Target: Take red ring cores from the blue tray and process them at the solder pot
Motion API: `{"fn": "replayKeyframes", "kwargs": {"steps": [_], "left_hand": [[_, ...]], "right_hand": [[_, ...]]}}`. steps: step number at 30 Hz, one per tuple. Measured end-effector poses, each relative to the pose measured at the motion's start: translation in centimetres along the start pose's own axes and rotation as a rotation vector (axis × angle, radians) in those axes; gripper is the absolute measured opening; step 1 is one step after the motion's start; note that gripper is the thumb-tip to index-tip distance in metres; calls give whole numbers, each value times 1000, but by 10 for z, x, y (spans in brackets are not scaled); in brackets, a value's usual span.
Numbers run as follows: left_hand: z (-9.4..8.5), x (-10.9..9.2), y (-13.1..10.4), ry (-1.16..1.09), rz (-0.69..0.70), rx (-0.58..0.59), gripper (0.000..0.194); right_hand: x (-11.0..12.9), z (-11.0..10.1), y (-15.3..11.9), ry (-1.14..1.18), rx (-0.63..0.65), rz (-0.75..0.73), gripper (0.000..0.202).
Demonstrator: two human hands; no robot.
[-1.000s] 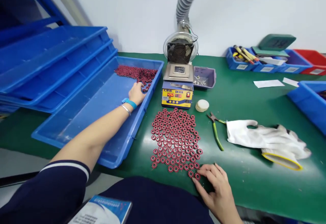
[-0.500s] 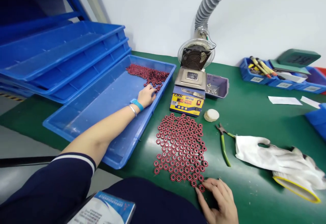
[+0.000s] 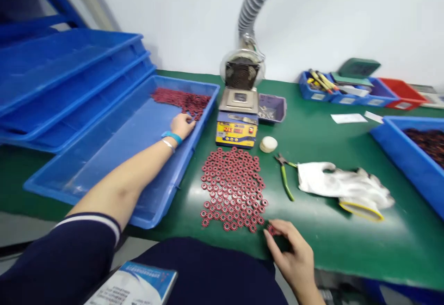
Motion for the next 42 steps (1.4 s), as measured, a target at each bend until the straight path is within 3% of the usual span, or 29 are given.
{"fn": "replayKeyframes", "kwargs": {"steps": [5,8,11,15,20,25,31,37,42], "left_hand": [[-32,-27,-12,-173,45,-86,19],[-49,-54,-38,-440,123,-1,27],[-57,-90,-91,-731,211,271,33],[-43,-124,-149,-856,236,678,40],[-25,-125,-161,-935,192,819,31],[-28,-119,-155,-1019,178,736,31],[-36,-117,-151,-1134,189,567,36],[-39,-115,-152,-1124,310,474,48],[-46,-114,-153,-975,452,412,49]], "right_hand": [[0,-4,26,460,-59,484,27],[0,-1,58,678,27,579,37],[8,3,90,797,96,545,38],[24,13,120,904,196,517,35],[39,25,142,978,353,578,35],[49,33,162,1013,383,634,35],[64,54,161,1074,564,622,32],[81,70,151,1131,728,595,29],[86,71,147,1121,798,590,34]]}}
Point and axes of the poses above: each hand's wrist, its own y-axis towards the middle knuckle, its own z-axis out of the palm, x = y × z, the point moved 2 cm from there along y, towards the middle knuckle, and after that the axes turned 6 degrees about z, right-handed, at the moved point
